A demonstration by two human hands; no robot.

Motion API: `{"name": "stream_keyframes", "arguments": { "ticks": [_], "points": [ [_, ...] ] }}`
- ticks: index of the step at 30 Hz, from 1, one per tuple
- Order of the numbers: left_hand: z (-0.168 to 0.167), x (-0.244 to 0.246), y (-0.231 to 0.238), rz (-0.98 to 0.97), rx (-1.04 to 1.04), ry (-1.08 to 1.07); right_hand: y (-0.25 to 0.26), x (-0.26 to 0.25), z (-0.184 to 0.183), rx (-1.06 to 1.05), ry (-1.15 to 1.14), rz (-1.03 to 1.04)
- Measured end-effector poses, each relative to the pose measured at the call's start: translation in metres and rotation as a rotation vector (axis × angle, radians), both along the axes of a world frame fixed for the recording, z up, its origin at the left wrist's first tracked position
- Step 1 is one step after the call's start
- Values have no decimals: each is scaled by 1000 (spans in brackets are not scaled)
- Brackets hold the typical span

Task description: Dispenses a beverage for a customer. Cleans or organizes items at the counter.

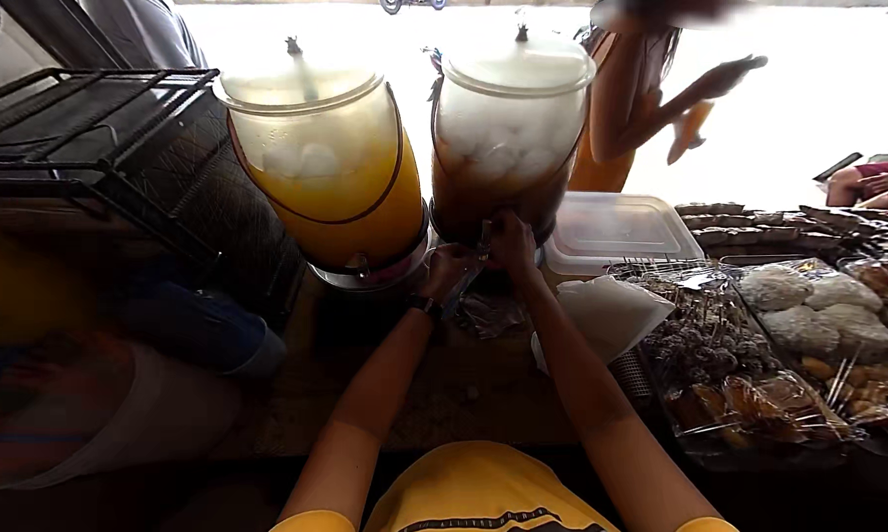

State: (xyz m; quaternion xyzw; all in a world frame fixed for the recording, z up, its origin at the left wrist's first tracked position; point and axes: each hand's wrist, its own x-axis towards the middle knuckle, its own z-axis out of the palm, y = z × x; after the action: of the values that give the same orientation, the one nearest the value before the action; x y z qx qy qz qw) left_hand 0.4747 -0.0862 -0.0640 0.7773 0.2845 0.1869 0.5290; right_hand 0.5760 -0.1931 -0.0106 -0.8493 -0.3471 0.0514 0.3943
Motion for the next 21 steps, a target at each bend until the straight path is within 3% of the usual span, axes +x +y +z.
{"name": "stream_keyframes", "arguments": {
  "ticks": [5, 21],
  "points": [
    [18, -18, -16, 10, 24, -10, 1, -1, 2, 6, 18, 7],
    [19, -20, -19, 23, -30, -76, -2, -1, 1, 27, 11, 36]
  ]
}}
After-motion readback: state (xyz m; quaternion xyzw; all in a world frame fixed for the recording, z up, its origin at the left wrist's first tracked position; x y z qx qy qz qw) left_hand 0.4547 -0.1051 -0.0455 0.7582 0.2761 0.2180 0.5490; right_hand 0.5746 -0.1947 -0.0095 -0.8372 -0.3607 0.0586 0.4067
